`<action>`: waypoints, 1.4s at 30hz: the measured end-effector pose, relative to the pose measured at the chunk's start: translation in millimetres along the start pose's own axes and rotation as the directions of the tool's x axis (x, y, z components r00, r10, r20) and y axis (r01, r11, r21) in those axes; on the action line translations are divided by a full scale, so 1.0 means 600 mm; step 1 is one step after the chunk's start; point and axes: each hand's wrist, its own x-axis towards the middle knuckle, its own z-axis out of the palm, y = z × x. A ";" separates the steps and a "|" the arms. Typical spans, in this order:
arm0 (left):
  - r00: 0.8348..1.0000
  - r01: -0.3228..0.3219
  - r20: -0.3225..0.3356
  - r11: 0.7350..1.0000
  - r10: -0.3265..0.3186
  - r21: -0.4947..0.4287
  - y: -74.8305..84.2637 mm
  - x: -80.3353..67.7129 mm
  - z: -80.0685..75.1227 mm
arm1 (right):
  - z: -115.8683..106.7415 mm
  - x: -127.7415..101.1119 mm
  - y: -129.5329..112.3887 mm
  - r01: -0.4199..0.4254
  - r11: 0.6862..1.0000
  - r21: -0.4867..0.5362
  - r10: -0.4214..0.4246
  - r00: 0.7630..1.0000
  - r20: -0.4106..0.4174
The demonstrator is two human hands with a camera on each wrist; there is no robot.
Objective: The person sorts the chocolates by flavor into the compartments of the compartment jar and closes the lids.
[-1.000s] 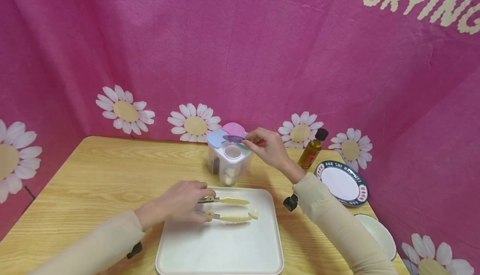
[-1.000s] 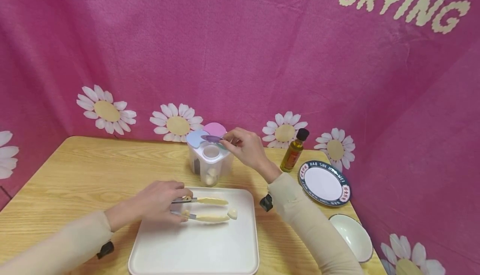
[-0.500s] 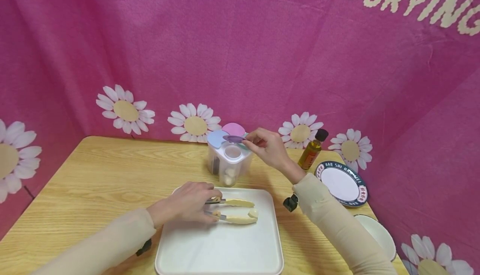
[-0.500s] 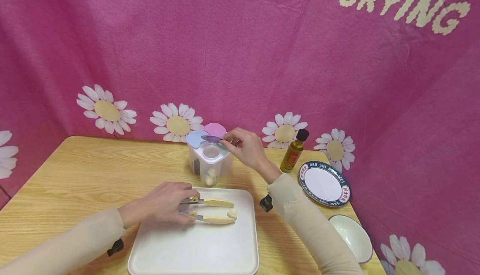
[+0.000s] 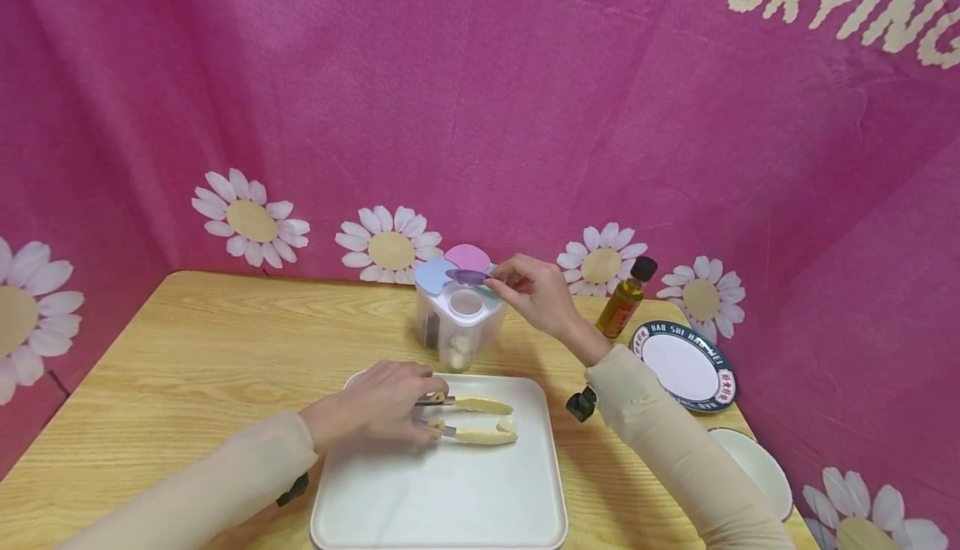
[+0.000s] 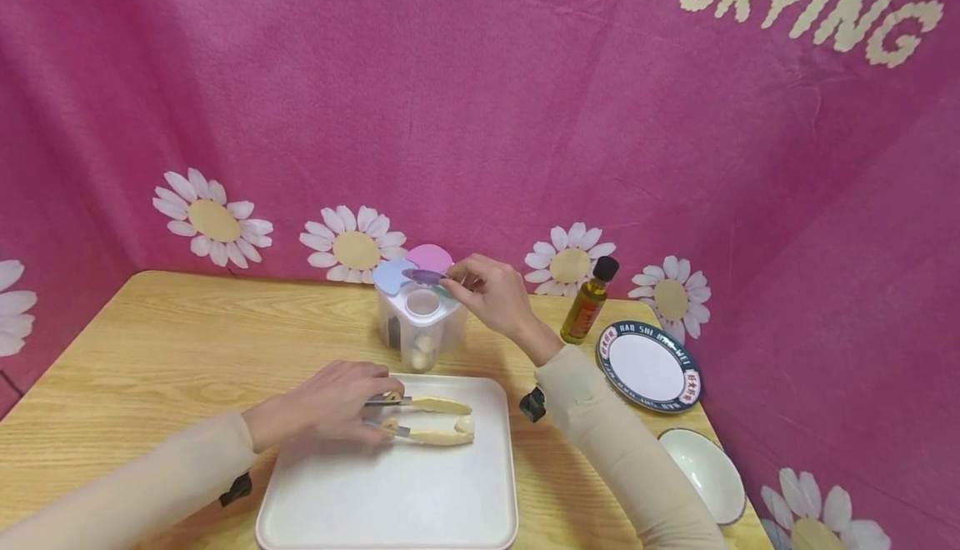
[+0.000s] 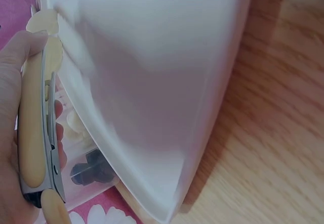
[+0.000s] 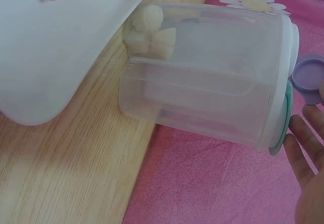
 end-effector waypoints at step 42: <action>0.937 -0.006 -0.345 0.988 0.060 0.155 -0.035 -0.084 -0.137 | 0.000 -0.001 0.000 -0.016 1.000 -0.001 0.016 1.000 0.011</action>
